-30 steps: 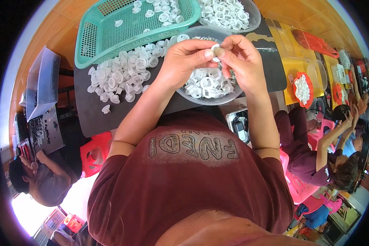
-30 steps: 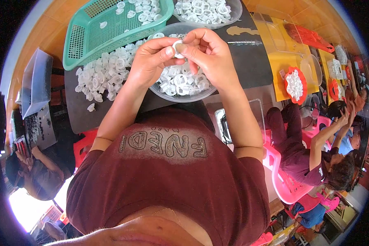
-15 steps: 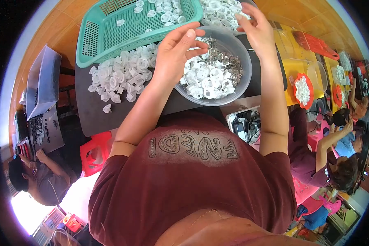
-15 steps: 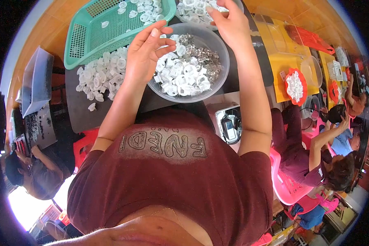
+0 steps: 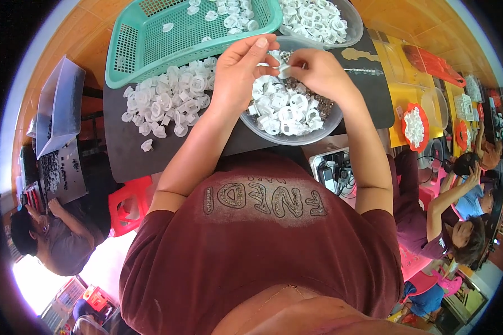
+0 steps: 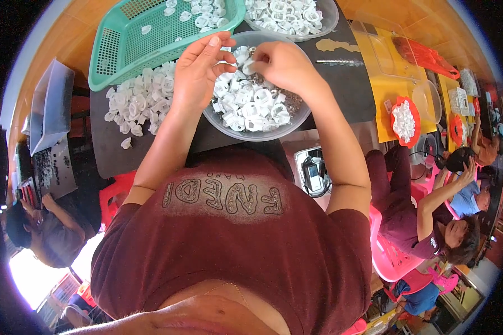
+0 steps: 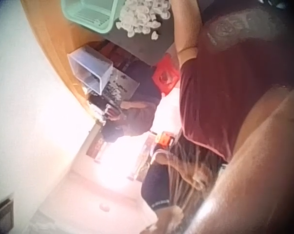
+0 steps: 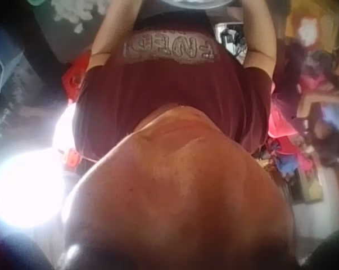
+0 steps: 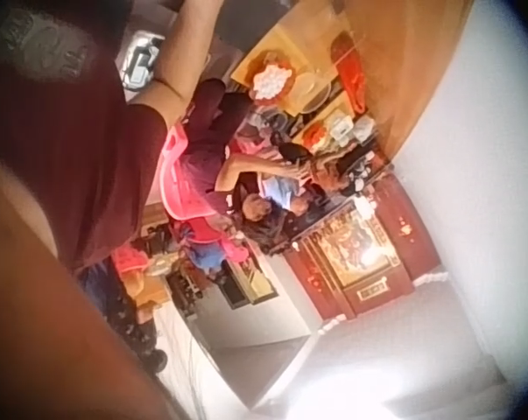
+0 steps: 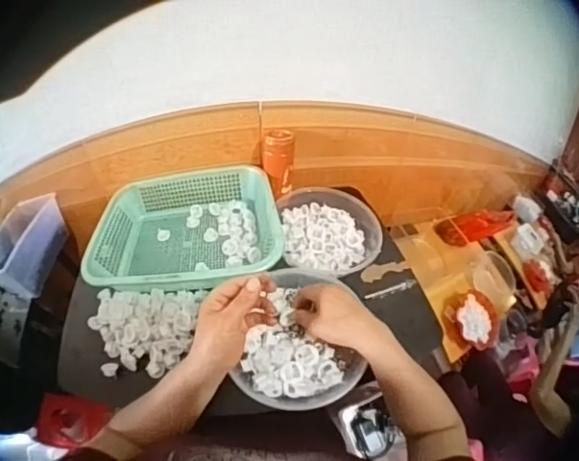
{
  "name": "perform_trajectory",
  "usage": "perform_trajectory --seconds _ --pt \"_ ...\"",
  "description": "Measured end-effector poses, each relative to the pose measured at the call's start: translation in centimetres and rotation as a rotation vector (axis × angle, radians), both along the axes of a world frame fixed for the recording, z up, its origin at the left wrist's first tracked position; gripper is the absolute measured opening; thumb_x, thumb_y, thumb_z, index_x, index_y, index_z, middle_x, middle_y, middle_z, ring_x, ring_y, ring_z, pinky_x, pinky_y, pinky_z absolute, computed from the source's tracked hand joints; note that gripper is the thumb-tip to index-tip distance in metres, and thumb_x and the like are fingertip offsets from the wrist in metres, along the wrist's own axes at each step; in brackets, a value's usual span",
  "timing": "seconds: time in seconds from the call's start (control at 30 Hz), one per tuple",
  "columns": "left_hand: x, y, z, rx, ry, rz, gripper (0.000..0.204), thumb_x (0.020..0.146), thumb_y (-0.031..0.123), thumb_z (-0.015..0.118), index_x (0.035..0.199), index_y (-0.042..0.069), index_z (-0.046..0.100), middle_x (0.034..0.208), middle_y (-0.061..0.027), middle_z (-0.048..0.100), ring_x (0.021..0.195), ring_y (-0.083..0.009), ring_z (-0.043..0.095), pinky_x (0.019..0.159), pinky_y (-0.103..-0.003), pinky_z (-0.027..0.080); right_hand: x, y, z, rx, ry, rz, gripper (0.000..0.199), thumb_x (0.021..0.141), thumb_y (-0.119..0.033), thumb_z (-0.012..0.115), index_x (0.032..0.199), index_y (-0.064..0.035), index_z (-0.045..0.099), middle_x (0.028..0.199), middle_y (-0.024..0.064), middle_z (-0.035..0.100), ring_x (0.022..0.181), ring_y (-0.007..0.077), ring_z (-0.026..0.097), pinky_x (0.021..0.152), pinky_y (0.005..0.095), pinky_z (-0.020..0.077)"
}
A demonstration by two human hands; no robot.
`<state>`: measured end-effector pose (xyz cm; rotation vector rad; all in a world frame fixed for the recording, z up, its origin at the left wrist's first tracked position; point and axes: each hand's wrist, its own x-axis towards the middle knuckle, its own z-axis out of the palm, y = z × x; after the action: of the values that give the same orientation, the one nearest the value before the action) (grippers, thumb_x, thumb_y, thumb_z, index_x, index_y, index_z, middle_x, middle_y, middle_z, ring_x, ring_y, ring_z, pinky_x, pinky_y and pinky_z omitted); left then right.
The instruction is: The person assembles small parts by inserting metal components into plastic pieces by hand.
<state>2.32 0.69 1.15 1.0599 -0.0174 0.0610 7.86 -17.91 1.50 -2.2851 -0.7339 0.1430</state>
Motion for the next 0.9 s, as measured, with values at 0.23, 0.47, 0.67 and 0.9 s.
perform_trajectory --seconds 0.23,0.47,0.67,0.9 --pt "-0.4 -0.9 -0.8 0.449 -0.097 -0.037 0.035 0.086 0.013 0.073 0.118 0.003 0.065 0.108 -0.0054 0.064 0.093 -0.0108 0.059 0.08 -0.025 0.051 -0.9 -1.6 0.8 0.652 0.632 -0.108 0.021 0.084 -0.024 0.074 0.087 -0.0045 0.066 0.066 -0.0072 0.051 0.054 0.0004 0.04 0.045 0.0173 0.0248" --pt "-0.6 -1.0 -0.2 0.231 -0.174 -0.042 0.032 0.092 0.011 0.065 0.122 -0.001 0.062 0.111 -0.0075 0.066 0.092 -0.0135 0.063 0.083 -0.028 0.052 -1.2 -1.5 2.2 0.747 0.582 -0.14 0.022 0.089 -0.025 0.07 0.09 -0.0026 0.068 0.071 -0.0015 0.06 0.054 0.0015 0.044 0.044 0.0183 0.0318" --pt "0.1 -0.3 -0.2 -0.037 -0.1 -0.109 0.035 0.098 0.016 0.056 0.129 -0.001 0.055 0.111 -0.0105 0.065 0.096 -0.0195 0.065 0.086 -0.032 0.054 2.2 -2.3 -0.6 -0.124 -0.272 -0.172 0.021 0.084 -0.015 0.058 0.099 -0.004 0.069 0.089 0.0219 0.067 0.086 0.0379 0.065 0.074 0.0435 0.0515" --pt "0.0 0.2 0.1 -0.123 0.013 -0.127 0.037 0.098 0.016 0.055 0.131 -0.001 0.052 0.115 -0.0095 0.063 0.102 -0.0187 0.063 0.093 -0.031 0.052 2.4 -0.7 -2.1 -0.386 -0.3 -0.105 0.019 0.084 -0.017 0.058 0.092 -0.0032 0.068 0.085 0.0215 0.066 0.084 0.0389 0.064 0.075 0.047 0.0498"
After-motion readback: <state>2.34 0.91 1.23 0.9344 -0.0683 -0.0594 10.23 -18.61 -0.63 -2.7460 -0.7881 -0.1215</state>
